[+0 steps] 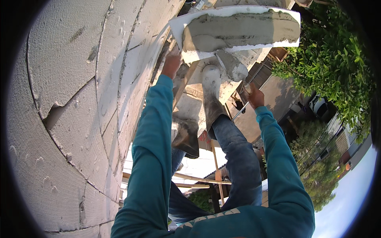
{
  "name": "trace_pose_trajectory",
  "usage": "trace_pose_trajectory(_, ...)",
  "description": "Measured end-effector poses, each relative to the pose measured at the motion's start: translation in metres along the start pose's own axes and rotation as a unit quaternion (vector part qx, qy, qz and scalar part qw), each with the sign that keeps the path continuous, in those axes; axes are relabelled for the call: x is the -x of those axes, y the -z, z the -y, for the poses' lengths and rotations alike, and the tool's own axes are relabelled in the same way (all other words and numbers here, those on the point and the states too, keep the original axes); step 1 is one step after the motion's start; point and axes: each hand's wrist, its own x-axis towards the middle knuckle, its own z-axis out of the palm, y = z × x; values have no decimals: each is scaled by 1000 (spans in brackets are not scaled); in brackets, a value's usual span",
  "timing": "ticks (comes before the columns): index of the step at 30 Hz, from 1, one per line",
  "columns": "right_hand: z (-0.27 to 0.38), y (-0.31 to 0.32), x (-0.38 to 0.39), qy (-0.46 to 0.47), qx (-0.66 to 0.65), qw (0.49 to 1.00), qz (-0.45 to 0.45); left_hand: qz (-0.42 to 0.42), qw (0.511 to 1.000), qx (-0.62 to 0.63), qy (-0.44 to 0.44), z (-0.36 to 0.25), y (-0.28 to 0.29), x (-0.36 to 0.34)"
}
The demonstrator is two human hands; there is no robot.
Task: The person scoops mortar from a bucket with a trowel and spreads it onto a vertical wall. They then apply mortar to the back of a white rectangular tile and press it onto the wall, adjusting its position.
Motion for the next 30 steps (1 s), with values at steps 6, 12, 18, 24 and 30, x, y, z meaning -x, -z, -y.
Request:
trace_pose_trajectory(6,43,-20,-69,75,2,996,-43,57,997,46,-24,-6,-1,-3)
trace_pose_trajectory(12,-6,-35,-61,5,17,999,33,76,997,14,-19,-3,3,-9)
trace_pose_trajectory(18,-61,8,-5,39,41,998,2,35,992,118,20,51,17,-23)
trace_pose_trajectory(24,42,21,-9,190,16,978,-86,-4,956,-215,-197,77,27,-30)
trace_pose_trajectory(30,64,4,-33,84,108,988,-65,-45,992,120,19,34,6,10)
